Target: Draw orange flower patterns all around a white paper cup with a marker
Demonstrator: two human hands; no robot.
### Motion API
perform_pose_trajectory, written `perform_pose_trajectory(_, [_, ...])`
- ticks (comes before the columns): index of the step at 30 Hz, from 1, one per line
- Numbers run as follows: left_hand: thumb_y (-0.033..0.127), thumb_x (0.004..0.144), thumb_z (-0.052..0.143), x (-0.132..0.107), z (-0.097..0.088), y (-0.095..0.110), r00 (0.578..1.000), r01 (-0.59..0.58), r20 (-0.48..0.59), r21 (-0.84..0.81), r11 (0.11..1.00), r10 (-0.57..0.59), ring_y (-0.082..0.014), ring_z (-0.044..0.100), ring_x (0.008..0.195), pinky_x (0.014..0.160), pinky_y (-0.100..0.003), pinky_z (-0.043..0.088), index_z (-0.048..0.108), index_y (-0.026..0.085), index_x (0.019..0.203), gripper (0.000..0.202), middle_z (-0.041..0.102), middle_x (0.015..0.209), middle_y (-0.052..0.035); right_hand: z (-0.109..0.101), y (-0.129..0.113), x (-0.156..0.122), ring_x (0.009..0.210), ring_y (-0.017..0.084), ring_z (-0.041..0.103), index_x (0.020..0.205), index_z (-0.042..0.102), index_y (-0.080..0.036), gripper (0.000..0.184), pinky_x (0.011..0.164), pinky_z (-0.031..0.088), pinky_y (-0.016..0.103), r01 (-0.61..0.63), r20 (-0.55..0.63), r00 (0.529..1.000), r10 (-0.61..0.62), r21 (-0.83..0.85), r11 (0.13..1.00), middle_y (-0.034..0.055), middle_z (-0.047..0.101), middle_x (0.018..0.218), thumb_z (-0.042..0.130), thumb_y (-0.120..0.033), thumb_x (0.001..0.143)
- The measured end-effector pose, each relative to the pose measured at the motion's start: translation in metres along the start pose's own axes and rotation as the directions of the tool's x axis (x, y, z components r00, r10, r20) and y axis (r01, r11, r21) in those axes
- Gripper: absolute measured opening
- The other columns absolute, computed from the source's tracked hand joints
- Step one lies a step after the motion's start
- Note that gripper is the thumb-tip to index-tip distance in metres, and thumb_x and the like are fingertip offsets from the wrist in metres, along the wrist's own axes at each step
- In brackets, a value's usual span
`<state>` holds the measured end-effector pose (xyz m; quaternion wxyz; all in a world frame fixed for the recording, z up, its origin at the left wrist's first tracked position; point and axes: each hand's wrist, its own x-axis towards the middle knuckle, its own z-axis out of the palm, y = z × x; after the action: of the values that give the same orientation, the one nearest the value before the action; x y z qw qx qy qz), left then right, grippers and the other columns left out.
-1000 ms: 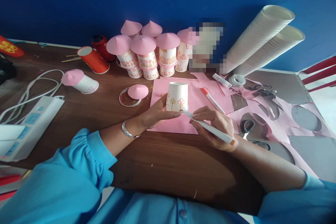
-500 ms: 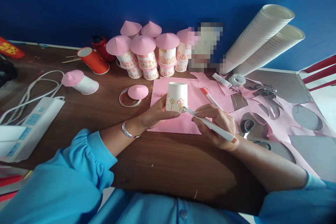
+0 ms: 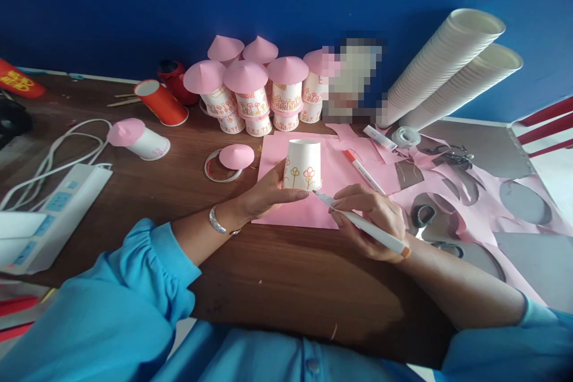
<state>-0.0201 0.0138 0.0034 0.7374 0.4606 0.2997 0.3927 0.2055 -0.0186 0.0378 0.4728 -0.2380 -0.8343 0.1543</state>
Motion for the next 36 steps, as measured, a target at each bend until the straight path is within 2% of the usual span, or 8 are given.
perform_pose_trajectory(6, [0.032, 0.07, 0.093, 0.0005, -0.0001, -0.0003, 1.0, -0.005, -0.011, 0.058, 0.998, 0.005, -0.0221, 0.063, 0.103, 0.095, -0.039, 0.047, 0.064, 0.022, 0.118, 0.057, 0.069, 0.11, -0.0054, 0.0014, 0.0009, -0.002, 0.068, 0.019, 0.074, 0.106, 0.062, -0.021, 0.02, 0.056, 0.059, 0.028, -0.003, 0.003, 1.0, 0.003, 0.001, 1.0, 0.0034, 0.071, 0.078, 0.065, -0.009, 0.091])
perform_pose_trajectory(20, [0.031, 0.069, 0.094, 0.0007, 0.0045, 0.0015, 1.0, 0.005, -0.01, 0.04, 0.999, -0.004, -0.0215, 0.063, 0.096, 0.093, -0.04, 0.046, 0.063, 0.022, 0.113, 0.055, 0.068, 0.1, -0.0035, 0.0016, 0.0013, -0.0013, 0.069, 0.017, 0.073, 0.108, 0.061, -0.022, 0.019, 0.056, 0.059, 0.027, -0.029, 0.045, 0.999, 0.031, -0.032, 0.999, 0.0029, 0.07, 0.082, 0.063, -0.01, 0.093])
perform_pose_trajectory(31, [0.036, 0.069, 0.094, -0.0007, 0.0056, 0.0018, 1.0, 0.003, -0.015, 0.155, 0.988, -0.001, -0.0258, 0.063, 0.106, 0.096, -0.043, 0.049, 0.057, 0.022, 0.121, 0.065, 0.067, 0.109, -0.0064, 0.0024, 0.0006, -0.0017, 0.078, 0.017, 0.077, 0.108, 0.061, -0.022, 0.017, 0.063, 0.063, 0.027, -0.047, 0.053, 0.997, 0.047, -0.016, 0.999, 0.0038, 0.073, 0.088, 0.064, -0.011, 0.095])
perform_pose_trajectory(36, [0.037, 0.067, 0.095, -0.0007, 0.0052, 0.0004, 1.0, 0.0, -0.012, 0.173, 0.985, 0.002, -0.0292, 0.064, 0.11, 0.096, -0.045, 0.051, 0.056, 0.023, 0.124, 0.07, 0.068, 0.115, -0.0087, 0.0021, 0.0021, -0.0011, 0.074, 0.017, 0.075, 0.108, 0.062, -0.022, 0.018, 0.062, 0.064, 0.028, -0.005, 0.06, 0.998, 0.003, 0.034, 0.999, 0.0037, 0.073, 0.086, 0.065, -0.011, 0.094])
